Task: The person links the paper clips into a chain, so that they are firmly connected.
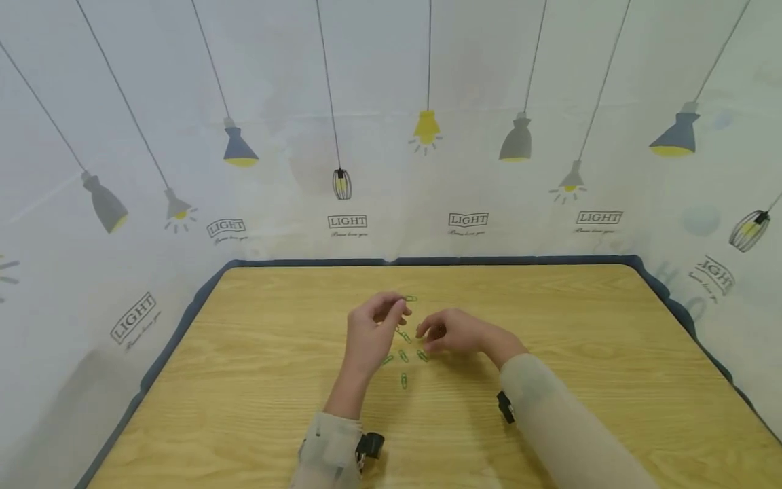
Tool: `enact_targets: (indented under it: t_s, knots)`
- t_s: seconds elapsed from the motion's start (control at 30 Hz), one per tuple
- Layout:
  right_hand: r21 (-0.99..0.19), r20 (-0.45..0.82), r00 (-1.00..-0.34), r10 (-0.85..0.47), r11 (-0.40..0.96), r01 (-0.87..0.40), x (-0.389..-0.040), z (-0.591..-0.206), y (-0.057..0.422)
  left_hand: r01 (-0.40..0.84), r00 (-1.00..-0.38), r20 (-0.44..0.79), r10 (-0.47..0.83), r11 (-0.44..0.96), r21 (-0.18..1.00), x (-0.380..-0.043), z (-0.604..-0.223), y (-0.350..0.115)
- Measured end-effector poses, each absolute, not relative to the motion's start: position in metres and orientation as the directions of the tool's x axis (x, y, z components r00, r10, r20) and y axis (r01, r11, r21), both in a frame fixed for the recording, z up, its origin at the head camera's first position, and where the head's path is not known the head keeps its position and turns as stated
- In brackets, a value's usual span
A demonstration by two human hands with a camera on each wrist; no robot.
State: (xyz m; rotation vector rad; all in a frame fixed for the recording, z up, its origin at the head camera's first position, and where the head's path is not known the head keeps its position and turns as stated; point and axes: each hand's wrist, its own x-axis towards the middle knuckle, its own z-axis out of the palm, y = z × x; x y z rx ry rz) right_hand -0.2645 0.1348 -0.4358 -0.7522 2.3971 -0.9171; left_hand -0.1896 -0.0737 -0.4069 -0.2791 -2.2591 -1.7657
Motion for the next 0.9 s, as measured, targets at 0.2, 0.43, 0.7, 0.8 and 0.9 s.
enact_targets:
  t_s: [0.2,0.43,0.7,0.8,0.9]
  knots:
    - [-0.765,-0.277,-0.715,-0.642,0.598,-0.240,-0.265,-0.447,0.138,0.263,-0.962,0.273,-0.012,0.230,0.937,-0.190,-0.410,-0.077]
    - [-0.717,-0.314,-0.725,-0.612,0.654,-0.241,-0.262,-0.440,0.126,0.263,-0.962,0.272,-0.017,0.211,0.942,-0.191,-0.407,-0.083]
    - [-0.697,-0.318,-0.735,-0.599,0.673,-0.248,-0.261,-0.439,0.121,0.253,-0.963,0.265,-0.043,0.193,0.948,-0.191,-0.407,-0.086]
    - [-0.700,-0.311,-0.736,-0.601,0.669,-0.251,-0.262,-0.439,0.122,0.248,-0.965,0.260,-0.040,0.189,0.950,-0.193,-0.407,-0.086]
    - [-0.712,-0.301,-0.736,-0.606,0.656,-0.250,-0.262,-0.441,0.124,0.240,-0.967,0.253,-0.042,0.196,0.951,-0.194,-0.408,-0.086]
